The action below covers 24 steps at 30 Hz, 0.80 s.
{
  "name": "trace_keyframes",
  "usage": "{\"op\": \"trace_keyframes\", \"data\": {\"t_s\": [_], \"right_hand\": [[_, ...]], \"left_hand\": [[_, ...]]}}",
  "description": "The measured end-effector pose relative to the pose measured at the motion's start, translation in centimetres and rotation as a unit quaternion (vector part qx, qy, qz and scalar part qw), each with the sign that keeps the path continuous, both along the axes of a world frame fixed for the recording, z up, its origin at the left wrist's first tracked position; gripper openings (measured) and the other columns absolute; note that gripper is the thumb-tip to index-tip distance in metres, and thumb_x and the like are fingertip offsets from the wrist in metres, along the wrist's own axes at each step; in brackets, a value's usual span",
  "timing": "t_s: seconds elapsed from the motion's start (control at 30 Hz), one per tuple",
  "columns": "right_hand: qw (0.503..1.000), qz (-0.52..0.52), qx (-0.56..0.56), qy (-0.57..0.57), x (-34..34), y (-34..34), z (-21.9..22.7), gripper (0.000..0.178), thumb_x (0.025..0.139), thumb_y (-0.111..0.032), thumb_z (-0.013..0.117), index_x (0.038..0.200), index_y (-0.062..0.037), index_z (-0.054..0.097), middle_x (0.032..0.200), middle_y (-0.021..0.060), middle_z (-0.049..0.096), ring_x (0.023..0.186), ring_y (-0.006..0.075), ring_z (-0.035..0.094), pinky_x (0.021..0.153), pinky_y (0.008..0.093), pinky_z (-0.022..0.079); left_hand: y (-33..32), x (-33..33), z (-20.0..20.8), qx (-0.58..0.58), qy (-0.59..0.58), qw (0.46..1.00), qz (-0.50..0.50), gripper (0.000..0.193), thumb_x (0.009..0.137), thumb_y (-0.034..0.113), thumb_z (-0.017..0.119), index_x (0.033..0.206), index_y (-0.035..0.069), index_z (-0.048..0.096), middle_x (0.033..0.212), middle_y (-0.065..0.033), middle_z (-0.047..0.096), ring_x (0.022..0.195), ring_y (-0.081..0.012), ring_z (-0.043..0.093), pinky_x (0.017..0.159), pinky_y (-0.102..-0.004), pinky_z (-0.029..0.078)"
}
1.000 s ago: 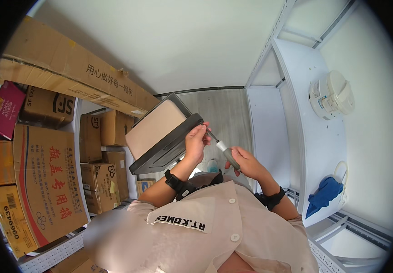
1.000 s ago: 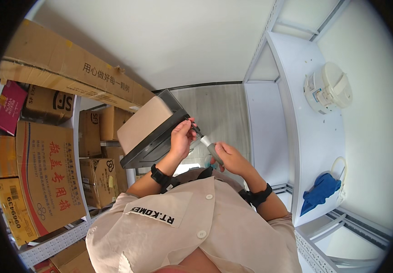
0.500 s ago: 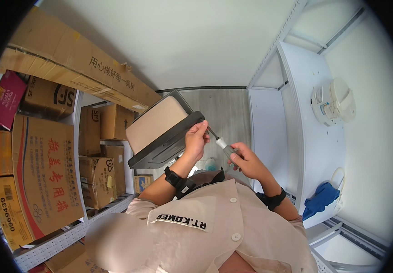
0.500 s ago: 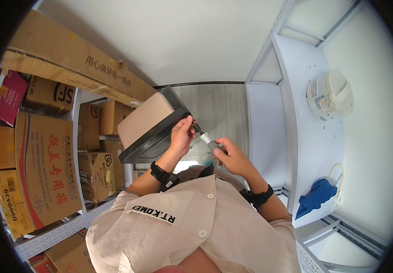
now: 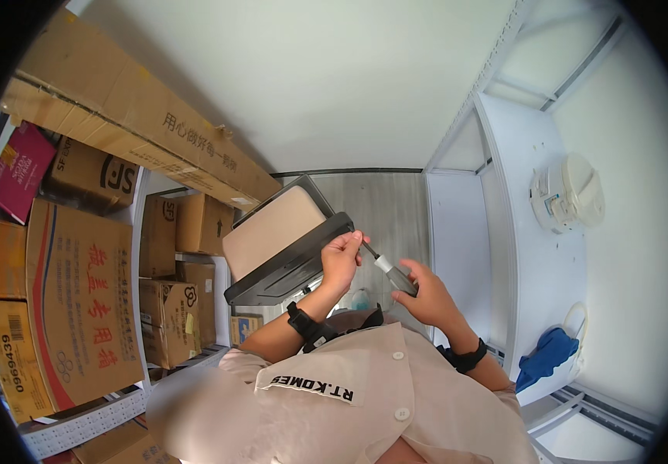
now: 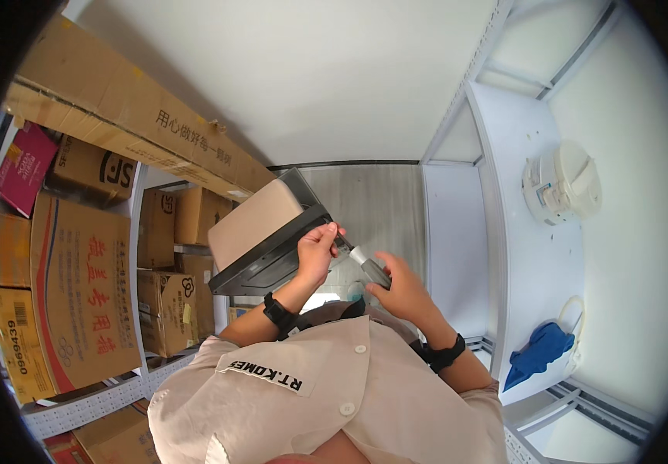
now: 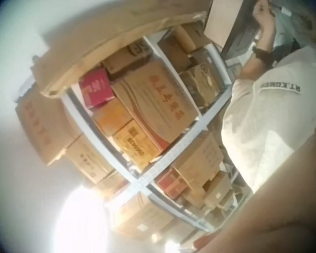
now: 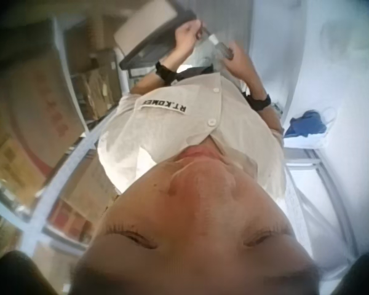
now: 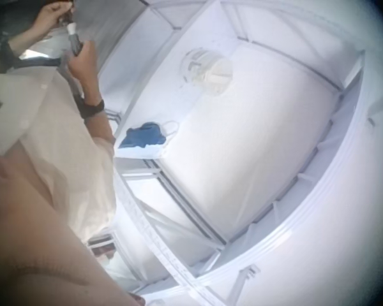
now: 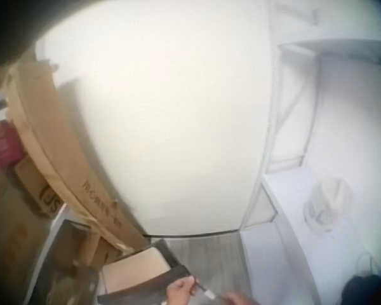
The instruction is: The person uses a screwdriver to tighten screws on a small electronic device, then wipes a white appliance with a blue cloth. The person handles the device and appliance one at a time, placing them back on the shelf after each action.
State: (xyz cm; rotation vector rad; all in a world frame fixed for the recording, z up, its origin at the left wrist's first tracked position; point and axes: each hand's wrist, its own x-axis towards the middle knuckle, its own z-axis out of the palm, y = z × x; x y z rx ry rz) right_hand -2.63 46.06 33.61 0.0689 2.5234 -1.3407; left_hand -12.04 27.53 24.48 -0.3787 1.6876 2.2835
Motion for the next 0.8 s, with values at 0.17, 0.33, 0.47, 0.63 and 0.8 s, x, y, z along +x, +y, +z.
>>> {"op": "trace_keyframes", "data": {"t_s": [0.17,0.33,0.47,0.63,0.8], "right_hand": [[0.963,-0.029,-0.217,-0.158,-0.1,0.5,-1.8,0.041,0.099,-0.021,0.05,0.136,-0.0061,0.04,0.095,0.0116,0.067,0.074,0.0181,0.062,0.065,0.0311,0.048],[0.922,-0.035,-0.322,-0.214,-0.1,0.8,-2.9,0.037,0.103,-0.024,0.041,0.136,-0.0083,0.038,0.096,0.0092,0.068,0.07,0.0135,0.062,0.06,0.0268,0.047],[0.935,-0.015,-0.298,-0.192,0.1,0.1,-3.1,0.041,0.098,-0.024,0.053,0.134,-0.0079,0.041,0.102,0.0095,0.064,0.07,0.0148,0.062,0.062,0.028,0.049],[0.995,0.023,-0.085,0.053,0.5,-0.4,-3.5,0.042,0.09,-0.021,0.067,0.124,-0.0033,0.051,0.106,0.012,0.061,0.073,0.0174,0.063,0.066,0.0309,0.053],[0.968,-0.055,-0.218,-0.113,0.3,-0.5,-2.7,0.041,0.091,-0.021,0.066,0.124,0.0007,0.053,0.102,0.0123,0.062,0.077,0.019,0.066,0.064,0.0305,0.055]], "left_hand": [[-0.2,-0.3,-1.4,-0.008,0.013,1.0,0.0,0.024,0.097,0.025,0.063,0.098,0.002,0.069,0.087,-0.0034,0.071,0.055,-0.005,0.049,0.051,-0.0218,0.042],[-0.1,0.3,-0.1,0.093,-0.024,0.995,-0.017,0.025,0.1,0.024,0.058,0.109,0.002,0.064,0.093,-0.0044,0.071,0.054,-0.0054,0.052,0.051,-0.0218,0.043],[-0.7,0.7,-0.8,0.118,-0.026,0.992,-0.038,0.024,0.1,0.024,0.057,0.108,0.003,0.065,0.095,-0.0054,0.072,0.055,-0.0057,0.053,0.051,-0.0215,0.044],[-0.6,0.6,-1.2,0.094,-0.023,0.995,-0.033,0.023,0.098,0.024,0.06,0.104,0.003,0.067,0.092,-0.0058,0.072,0.053,-0.0057,0.051,0.049,-0.0215,0.042],[-0.4,0.3,-1.3,0.067,-0.024,0.997,-0.01,0.018,0.096,0.022,0.065,0.095,0.004,0.069,0.086,-0.0052,0.071,0.051,-0.0059,0.048,0.047,-0.021,0.038]]}}
